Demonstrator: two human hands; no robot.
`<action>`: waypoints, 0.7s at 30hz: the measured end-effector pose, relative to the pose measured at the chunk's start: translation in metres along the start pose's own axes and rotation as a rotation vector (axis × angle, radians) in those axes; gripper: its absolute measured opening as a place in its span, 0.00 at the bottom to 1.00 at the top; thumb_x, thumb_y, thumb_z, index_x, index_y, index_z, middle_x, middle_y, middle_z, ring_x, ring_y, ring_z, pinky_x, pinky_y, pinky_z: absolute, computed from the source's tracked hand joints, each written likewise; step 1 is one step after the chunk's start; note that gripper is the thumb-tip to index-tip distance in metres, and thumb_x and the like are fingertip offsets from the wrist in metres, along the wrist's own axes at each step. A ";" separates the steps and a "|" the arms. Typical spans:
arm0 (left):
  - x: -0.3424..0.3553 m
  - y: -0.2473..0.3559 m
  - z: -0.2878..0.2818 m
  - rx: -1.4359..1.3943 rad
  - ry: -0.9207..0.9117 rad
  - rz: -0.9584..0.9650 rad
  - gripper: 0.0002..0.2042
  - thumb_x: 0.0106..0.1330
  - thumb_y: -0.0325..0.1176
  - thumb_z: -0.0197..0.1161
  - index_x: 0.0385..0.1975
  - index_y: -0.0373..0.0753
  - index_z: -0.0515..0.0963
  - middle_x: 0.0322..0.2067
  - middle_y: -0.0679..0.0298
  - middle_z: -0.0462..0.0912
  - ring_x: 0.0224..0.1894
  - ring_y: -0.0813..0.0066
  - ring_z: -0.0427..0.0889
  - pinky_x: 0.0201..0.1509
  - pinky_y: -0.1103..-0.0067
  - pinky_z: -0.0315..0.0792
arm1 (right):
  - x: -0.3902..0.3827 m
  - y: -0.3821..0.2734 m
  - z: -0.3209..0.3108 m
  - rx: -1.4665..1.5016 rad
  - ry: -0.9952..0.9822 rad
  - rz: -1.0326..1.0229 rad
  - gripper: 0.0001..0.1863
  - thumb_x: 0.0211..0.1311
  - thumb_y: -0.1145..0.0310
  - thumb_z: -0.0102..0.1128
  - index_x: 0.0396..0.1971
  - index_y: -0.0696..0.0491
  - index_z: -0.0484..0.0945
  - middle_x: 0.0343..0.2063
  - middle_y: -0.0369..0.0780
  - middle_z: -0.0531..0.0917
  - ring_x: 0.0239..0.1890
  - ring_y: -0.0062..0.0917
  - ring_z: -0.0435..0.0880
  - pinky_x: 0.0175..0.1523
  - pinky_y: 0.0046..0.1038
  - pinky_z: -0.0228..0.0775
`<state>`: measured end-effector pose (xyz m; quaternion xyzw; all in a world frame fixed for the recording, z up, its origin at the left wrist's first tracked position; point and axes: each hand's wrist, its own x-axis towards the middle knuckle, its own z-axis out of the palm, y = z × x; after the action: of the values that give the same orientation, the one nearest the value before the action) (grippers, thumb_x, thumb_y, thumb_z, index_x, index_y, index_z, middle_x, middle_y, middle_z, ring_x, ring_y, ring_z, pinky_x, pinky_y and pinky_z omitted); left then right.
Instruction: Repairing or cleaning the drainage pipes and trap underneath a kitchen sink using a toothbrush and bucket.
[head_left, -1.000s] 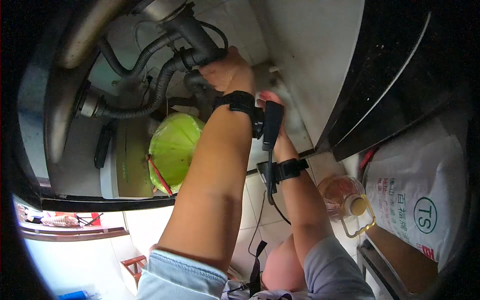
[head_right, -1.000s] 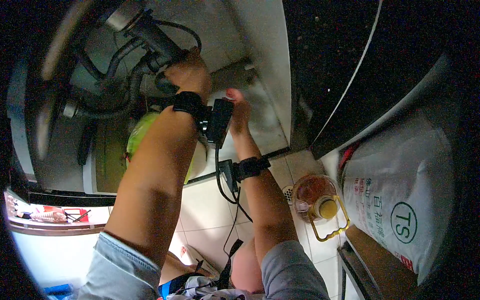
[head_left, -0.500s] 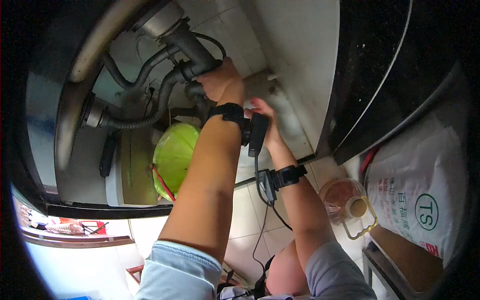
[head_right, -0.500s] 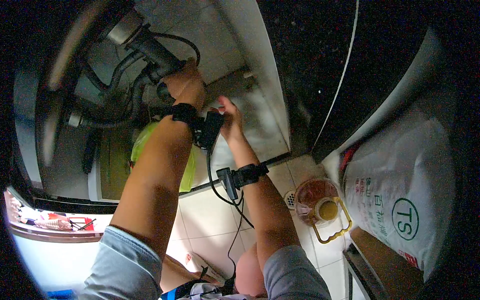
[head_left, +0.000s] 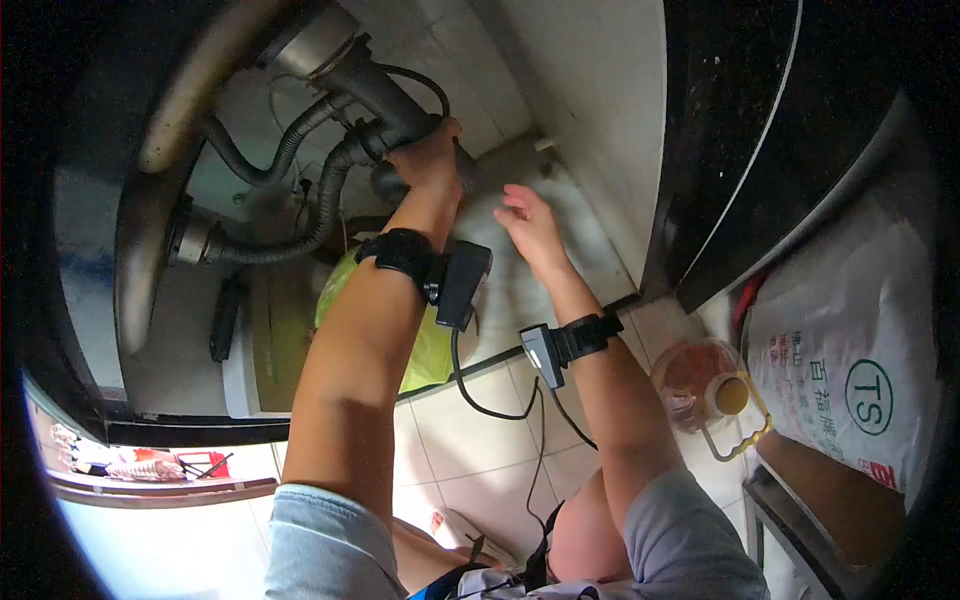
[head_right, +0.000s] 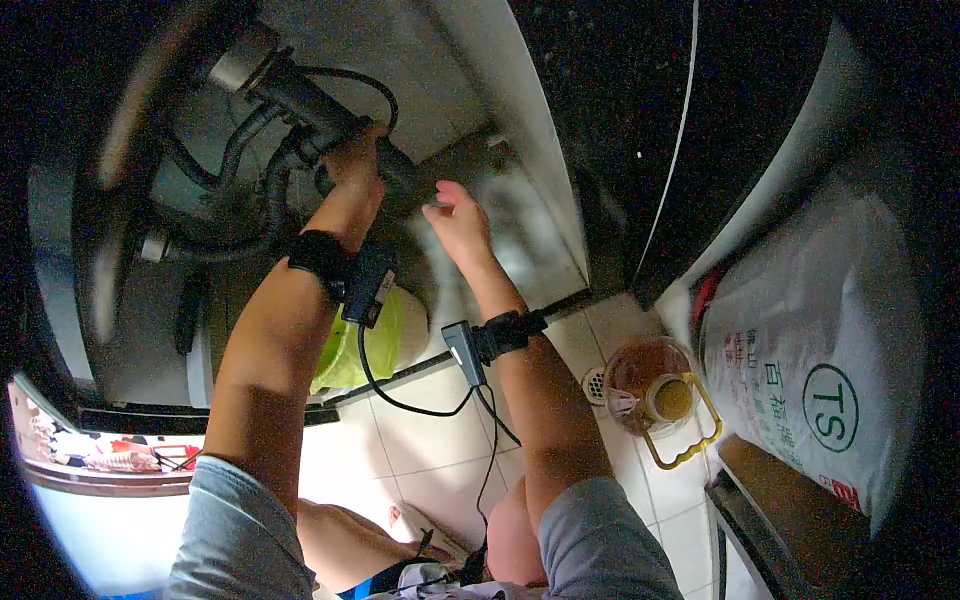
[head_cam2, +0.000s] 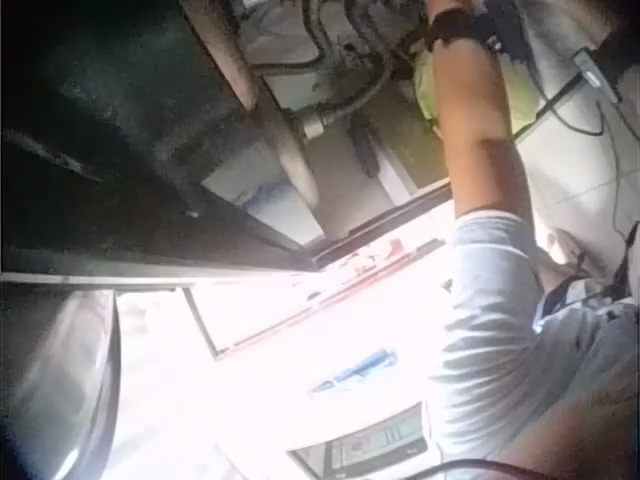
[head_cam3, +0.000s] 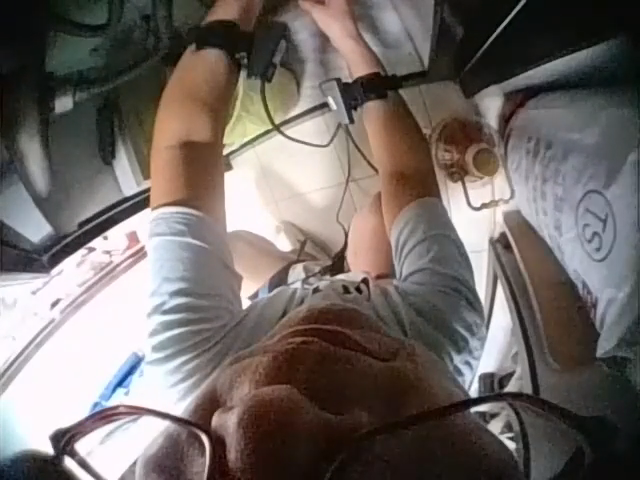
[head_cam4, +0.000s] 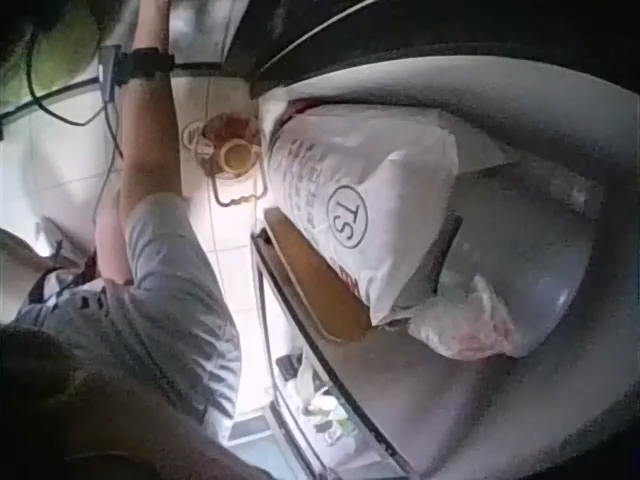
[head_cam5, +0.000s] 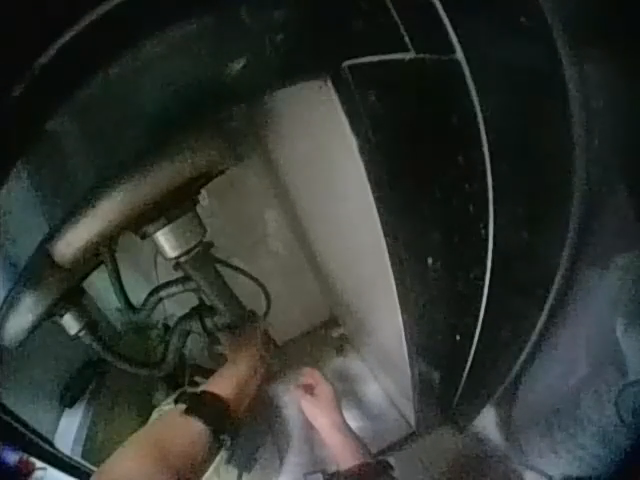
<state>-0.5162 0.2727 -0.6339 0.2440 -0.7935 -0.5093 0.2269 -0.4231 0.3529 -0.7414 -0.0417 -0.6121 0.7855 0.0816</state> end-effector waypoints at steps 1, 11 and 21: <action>-0.005 0.003 0.001 0.011 -0.021 0.020 0.31 0.32 0.31 0.67 0.41 0.29 0.63 0.37 0.54 0.74 0.38 0.63 0.73 0.42 0.76 0.66 | 0.001 0.000 -0.001 -0.033 -0.002 -0.002 0.25 0.45 0.66 0.59 0.46 0.56 0.66 0.42 0.43 0.73 0.36 0.26 0.74 0.41 0.26 0.66; 0.012 -0.015 -0.037 -0.443 -0.584 -0.065 0.20 0.38 0.21 0.61 0.35 0.31 0.68 0.32 0.61 0.73 0.32 0.69 0.72 0.37 0.75 0.66 | 0.023 -0.042 0.023 -0.395 -0.110 -0.106 0.36 0.40 0.63 0.62 0.52 0.55 0.58 0.48 0.49 0.68 0.50 0.40 0.67 0.52 0.32 0.59; 0.007 -0.020 -0.032 -0.521 -0.518 0.046 0.17 0.40 0.19 0.57 0.34 0.33 0.67 0.33 0.64 0.71 0.33 0.72 0.71 0.35 0.79 0.67 | 0.057 -0.061 0.041 -0.499 -0.223 -0.407 0.34 0.34 0.61 0.65 0.45 0.57 0.63 0.39 0.49 0.73 0.43 0.41 0.72 0.45 0.32 0.65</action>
<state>-0.4992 0.2388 -0.6396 0.0234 -0.6737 -0.7338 0.0844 -0.4808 0.3384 -0.6702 0.1487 -0.7863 0.5789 0.1567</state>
